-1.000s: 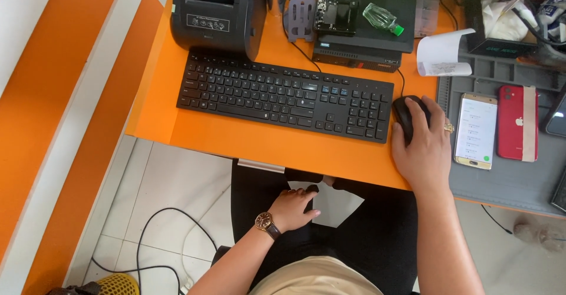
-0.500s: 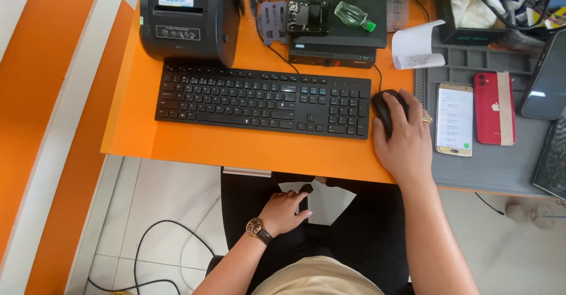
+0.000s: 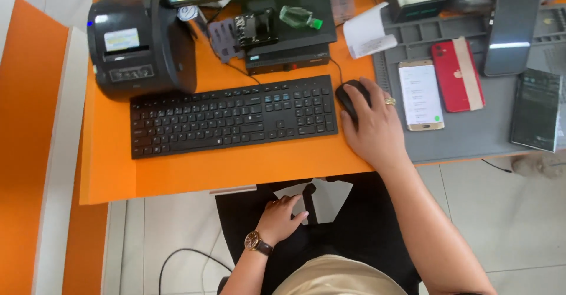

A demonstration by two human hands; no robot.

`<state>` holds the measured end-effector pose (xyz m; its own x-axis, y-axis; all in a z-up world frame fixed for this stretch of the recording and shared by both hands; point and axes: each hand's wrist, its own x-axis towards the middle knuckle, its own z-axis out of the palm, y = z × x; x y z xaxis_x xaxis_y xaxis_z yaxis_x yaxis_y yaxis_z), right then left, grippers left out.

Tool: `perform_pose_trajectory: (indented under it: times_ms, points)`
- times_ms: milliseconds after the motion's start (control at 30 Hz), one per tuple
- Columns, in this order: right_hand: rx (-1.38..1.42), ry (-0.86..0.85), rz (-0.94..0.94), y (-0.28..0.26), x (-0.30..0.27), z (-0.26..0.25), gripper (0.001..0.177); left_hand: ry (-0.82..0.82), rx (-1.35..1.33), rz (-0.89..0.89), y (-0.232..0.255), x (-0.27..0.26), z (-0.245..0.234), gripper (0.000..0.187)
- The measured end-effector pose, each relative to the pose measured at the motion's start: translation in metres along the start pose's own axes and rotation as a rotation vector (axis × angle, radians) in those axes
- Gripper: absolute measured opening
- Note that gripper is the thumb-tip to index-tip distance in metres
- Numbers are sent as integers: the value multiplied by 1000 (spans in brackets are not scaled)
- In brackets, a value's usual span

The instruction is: The person holds a smartphone, rotates it to show the back and front, and enters a passcode on the screen. They then place the phone on the desk and use a computer keyboard and mouse, before picking up the phone again to continue interacting with it.

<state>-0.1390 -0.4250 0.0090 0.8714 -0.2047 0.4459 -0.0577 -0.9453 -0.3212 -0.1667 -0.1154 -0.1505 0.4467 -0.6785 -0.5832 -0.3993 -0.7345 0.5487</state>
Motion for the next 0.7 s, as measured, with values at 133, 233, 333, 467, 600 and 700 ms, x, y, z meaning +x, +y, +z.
perform_pose_trajectory:
  times_ms: [133,233,333,467,600,700]
  points:
    - [57,-29,-25,-1,8,-10,46,-27,26,-66,2,7,1,69]
    - [-8,-71,9,3,1,-3,51,-58,77,-64,2,9,2,67]
    - [24,-73,-17,1,5,-8,49,-29,72,-50,5,9,3,67]
    - [24,-51,-24,-2,5,-8,47,15,55,-26,2,3,3,65]
    - [2,-80,14,-3,6,-10,44,-3,27,-46,3,4,-2,65]
    - [10,-89,20,-5,6,-10,44,-5,17,-58,0,3,-2,65]
